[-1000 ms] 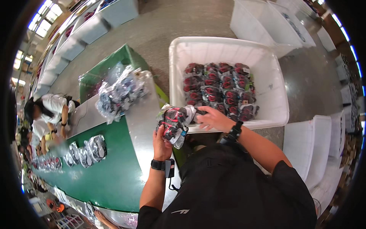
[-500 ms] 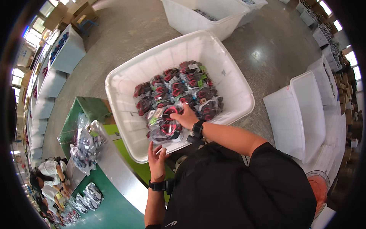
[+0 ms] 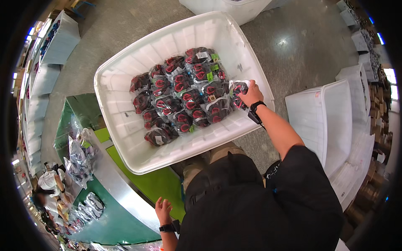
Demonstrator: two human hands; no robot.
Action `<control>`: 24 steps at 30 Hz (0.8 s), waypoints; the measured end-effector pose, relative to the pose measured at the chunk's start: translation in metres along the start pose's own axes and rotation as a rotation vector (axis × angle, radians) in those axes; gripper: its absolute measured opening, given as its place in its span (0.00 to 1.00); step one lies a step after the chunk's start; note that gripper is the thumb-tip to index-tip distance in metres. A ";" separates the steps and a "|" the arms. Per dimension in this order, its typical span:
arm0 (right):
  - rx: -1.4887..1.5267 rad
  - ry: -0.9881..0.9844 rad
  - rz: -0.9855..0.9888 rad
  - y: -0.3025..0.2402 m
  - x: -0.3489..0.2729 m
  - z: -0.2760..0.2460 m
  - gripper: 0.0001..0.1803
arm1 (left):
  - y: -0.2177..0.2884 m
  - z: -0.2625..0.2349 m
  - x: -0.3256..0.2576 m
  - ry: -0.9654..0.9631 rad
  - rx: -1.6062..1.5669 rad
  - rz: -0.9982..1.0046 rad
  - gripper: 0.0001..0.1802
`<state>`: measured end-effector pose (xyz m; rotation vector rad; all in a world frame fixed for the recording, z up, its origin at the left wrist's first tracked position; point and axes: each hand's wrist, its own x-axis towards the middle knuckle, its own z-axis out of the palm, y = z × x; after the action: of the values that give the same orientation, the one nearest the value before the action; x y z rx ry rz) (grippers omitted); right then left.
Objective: The person repeatedly picks packaged footwear from a white bin and places them onto a green conveyor belt. The items are handled one at a time and moved to the belt where other workers are present.
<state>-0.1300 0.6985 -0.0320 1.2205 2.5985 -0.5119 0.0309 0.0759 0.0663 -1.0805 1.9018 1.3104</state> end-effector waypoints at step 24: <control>0.099 -0.196 0.042 0.028 -0.004 0.089 0.40 | 0.009 -0.002 -0.023 -0.015 -0.077 -0.053 0.24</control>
<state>-0.1010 0.6767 -0.1181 1.1871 2.4045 -0.7206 0.0349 0.0825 0.0892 -1.1483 1.8134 1.3677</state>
